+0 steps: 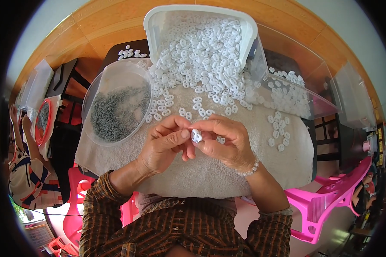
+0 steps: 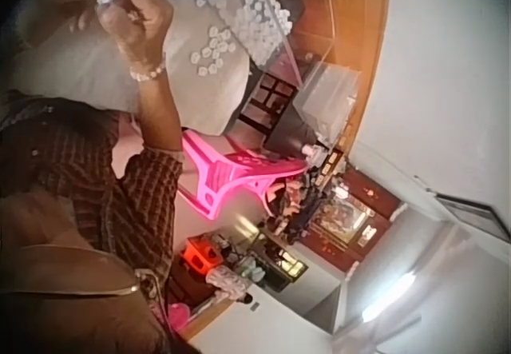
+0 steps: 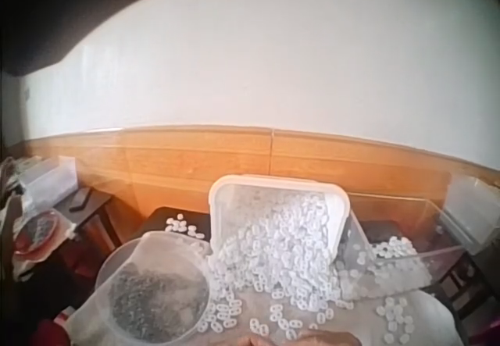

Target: Assembling small white plastic rings by manually inserting small metal pins.

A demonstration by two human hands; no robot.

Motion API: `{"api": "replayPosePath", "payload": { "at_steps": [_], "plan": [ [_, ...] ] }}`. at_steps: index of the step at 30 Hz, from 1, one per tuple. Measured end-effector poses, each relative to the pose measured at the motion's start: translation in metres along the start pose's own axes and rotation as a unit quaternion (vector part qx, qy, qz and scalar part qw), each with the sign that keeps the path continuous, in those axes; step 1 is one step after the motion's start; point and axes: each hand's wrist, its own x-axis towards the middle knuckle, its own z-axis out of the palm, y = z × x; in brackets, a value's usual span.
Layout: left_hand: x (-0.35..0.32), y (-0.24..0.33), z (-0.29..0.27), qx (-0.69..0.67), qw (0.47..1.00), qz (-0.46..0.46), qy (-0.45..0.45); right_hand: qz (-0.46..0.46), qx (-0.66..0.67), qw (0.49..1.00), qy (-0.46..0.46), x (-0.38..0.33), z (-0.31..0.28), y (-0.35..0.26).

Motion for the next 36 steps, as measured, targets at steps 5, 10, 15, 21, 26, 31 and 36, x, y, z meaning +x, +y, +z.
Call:
{"api": "replayPosePath", "payload": {
  "at_steps": [5,10,15,21,26,31,36],
  "plan": [
    [-0.002,0.003,0.001,0.018,0.998,-0.063,-0.011,0.017,0.007,1.000,-0.002,0.001,0.001,-0.007],
    [-0.003,0.001,-0.002,0.012,0.998,-0.065,-0.010,0.000,0.040,0.999,-0.028,0.003,0.000,-0.011],
    [-0.003,0.000,-0.002,-0.001,0.998,-0.064,-0.003,0.010,0.073,0.997,-0.035,0.003,0.001,-0.012],
    [-0.003,0.001,-0.002,0.003,0.998,-0.067,-0.001,0.019,0.069,0.997,-0.034,0.004,0.002,-0.013],
    [-0.003,0.002,0.000,0.011,0.998,-0.067,-0.009,0.024,0.050,0.998,-0.042,0.004,-0.001,-0.018],
    [-0.003,0.000,-0.002,0.005,0.997,-0.072,0.004,0.059,0.122,0.990,0.040,0.002,0.012,-0.021],
    [-0.002,0.001,0.001,0.005,0.997,-0.072,0.017,0.042,-0.030,0.996,0.076,-0.005,0.007,-0.015]
  ]
}}
